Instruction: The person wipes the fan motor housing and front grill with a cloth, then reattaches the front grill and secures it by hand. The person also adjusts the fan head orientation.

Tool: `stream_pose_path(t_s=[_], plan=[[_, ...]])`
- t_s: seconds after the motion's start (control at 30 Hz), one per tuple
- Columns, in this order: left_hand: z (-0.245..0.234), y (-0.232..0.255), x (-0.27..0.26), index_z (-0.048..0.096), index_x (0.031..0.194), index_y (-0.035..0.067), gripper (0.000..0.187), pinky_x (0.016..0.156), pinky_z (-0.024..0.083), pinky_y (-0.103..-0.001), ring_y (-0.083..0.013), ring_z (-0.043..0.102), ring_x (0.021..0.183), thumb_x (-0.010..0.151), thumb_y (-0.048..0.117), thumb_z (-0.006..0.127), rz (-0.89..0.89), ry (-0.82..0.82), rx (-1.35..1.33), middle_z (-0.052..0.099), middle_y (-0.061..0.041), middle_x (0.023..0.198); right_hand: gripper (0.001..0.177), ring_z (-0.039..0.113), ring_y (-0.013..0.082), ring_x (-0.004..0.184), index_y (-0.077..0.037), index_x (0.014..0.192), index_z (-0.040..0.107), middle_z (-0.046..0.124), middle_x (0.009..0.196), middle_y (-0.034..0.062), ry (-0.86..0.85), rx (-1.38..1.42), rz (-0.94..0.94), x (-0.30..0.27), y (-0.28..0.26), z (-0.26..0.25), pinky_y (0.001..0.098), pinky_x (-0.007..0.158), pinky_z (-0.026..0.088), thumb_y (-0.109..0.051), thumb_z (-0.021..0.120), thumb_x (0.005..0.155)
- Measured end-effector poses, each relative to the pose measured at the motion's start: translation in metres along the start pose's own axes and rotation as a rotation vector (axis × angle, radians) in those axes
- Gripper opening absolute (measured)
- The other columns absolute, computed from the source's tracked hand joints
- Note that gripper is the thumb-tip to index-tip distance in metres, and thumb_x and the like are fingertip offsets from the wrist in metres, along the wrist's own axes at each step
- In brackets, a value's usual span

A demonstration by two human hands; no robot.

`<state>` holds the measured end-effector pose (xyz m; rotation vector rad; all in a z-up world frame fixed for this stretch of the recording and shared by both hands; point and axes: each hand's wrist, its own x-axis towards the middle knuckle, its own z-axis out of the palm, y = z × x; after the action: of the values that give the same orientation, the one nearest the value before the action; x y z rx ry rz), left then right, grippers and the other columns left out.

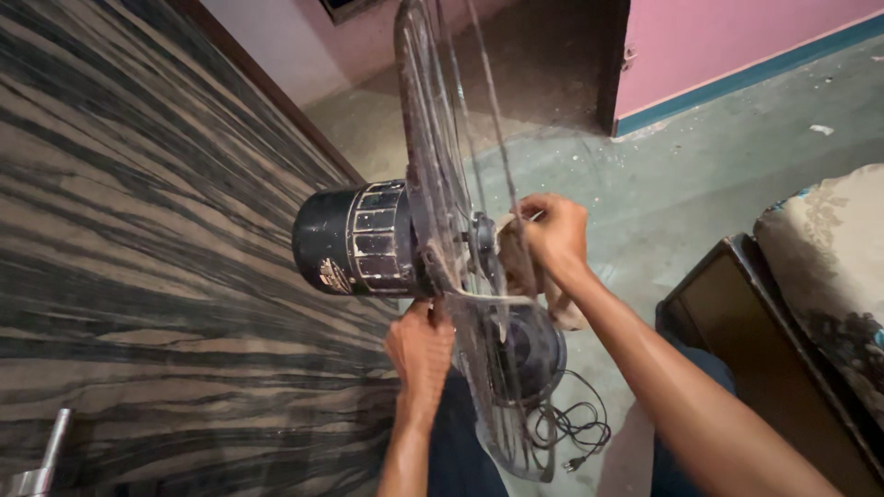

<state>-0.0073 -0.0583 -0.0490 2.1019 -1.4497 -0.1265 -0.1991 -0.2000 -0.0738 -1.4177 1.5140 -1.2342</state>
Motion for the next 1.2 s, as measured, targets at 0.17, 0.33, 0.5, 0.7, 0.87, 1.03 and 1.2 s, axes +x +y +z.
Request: stream_pose_path(t_s=[0.17, 0.33, 0.5, 0.7, 0.87, 1.03, 1.2], plan=[[-0.008, -0.014, -0.016, 0.078, 0.102, 0.014, 0.033, 0.074, 0.055, -0.048, -0.0406, 0.072, 0.082, 0.094, 0.041, 0.061, -0.114, -0.069, -0.086, 0.075, -0.019, 0.084, 0.016, 0.073, 0.0144, 0.069, -0.007, 0.094, 0.08, 0.077, 0.08, 0.008, 0.043, 0.009, -0.095, 0.001, 0.026, 0.013, 0.0309, 0.066, 0.057, -0.008, 0.077, 0.079], [-0.009, -0.029, -0.046, 0.076, 0.106, 0.009, 0.036, 0.064, 0.058, -0.035, -0.0206, 0.074, 0.067, 0.095, 0.04, 0.063, -0.127, -0.214, -0.348, 0.075, -0.011, 0.076, 0.02, 0.068, 0.0175, 0.062, -0.005, 0.098, 0.078, 0.075, 0.078, 0.0144, -0.25, 0.163, 0.419, -0.033, 0.056, 0.019, 0.0362, 0.059, 0.057, -0.012, 0.083, 0.08], [-0.008, -0.023, -0.068, 0.073, 0.114, 0.004, 0.039, 0.066, 0.055, -0.027, -0.0103, 0.068, 0.07, 0.097, 0.037, 0.061, -0.157, -0.267, -0.677, 0.075, -0.004, 0.082, 0.027, 0.071, 0.0177, 0.068, -0.004, 0.101, 0.081, 0.076, 0.08, 0.0122, -0.173, -0.051, 0.146, -0.053, 0.071, 0.014, 0.0333, 0.064, 0.057, -0.017, 0.086, 0.078], [-0.024, -0.003, -0.083, 0.068, 0.125, 0.002, 0.046, 0.08, 0.054, -0.028, -0.0118, 0.067, 0.094, 0.101, 0.039, 0.053, -0.173, -0.233, -0.974, 0.073, -0.006, 0.108, 0.026, 0.073, 0.0184, 0.072, -0.004, 0.109, 0.077, 0.077, 0.08, 0.009, -0.166, 0.078, 0.199, -0.066, 0.073, 0.004, 0.0322, 0.065, 0.058, -0.013, 0.071, 0.086], [-0.023, 0.007, -0.096, 0.064, 0.133, 0.001, 0.051, 0.087, 0.052, -0.031, -0.0152, 0.063, 0.102, 0.1, 0.04, 0.057, -0.17, -0.228, -1.016, 0.069, -0.01, 0.119, 0.025, 0.064, 0.013, 0.075, -0.001, 0.113, 0.076, 0.072, 0.089, 0.0057, -0.274, 0.599, 0.21, -0.069, 0.074, -0.009, 0.0279, 0.065, 0.051, -0.01, 0.064, 0.093], [-0.01, -0.006, -0.08, 0.067, 0.123, 0.003, 0.05, 0.085, 0.054, -0.029, -0.0109, 0.069, 0.104, 0.097, 0.044, 0.055, -0.333, -0.179, -1.096, 0.073, -0.003, 0.117, 0.019, 0.062, 0.0157, 0.069, 0.0, 0.107, 0.069, 0.067, 0.081, 0.0055, -0.328, 0.761, 0.29, -0.072, 0.077, -0.016, 0.0302, 0.062, 0.051, -0.012, 0.061, 0.095], [0.028, -0.027, -0.04, 0.069, 0.12, 0.003, 0.034, 0.076, 0.051, -0.026, -0.0094, 0.06, 0.086, 0.096, 0.027, 0.068, -0.292, -0.043, -1.206, 0.07, -0.001, 0.102, 0.02, 0.063, 0.0141, 0.081, -0.001, 0.105, 0.067, 0.069, 0.088, 0.0027, -0.305, 0.8, 0.257, -0.083, 0.08, -0.008, 0.0276, 0.073, 0.05, -0.017, 0.057, 0.096]])
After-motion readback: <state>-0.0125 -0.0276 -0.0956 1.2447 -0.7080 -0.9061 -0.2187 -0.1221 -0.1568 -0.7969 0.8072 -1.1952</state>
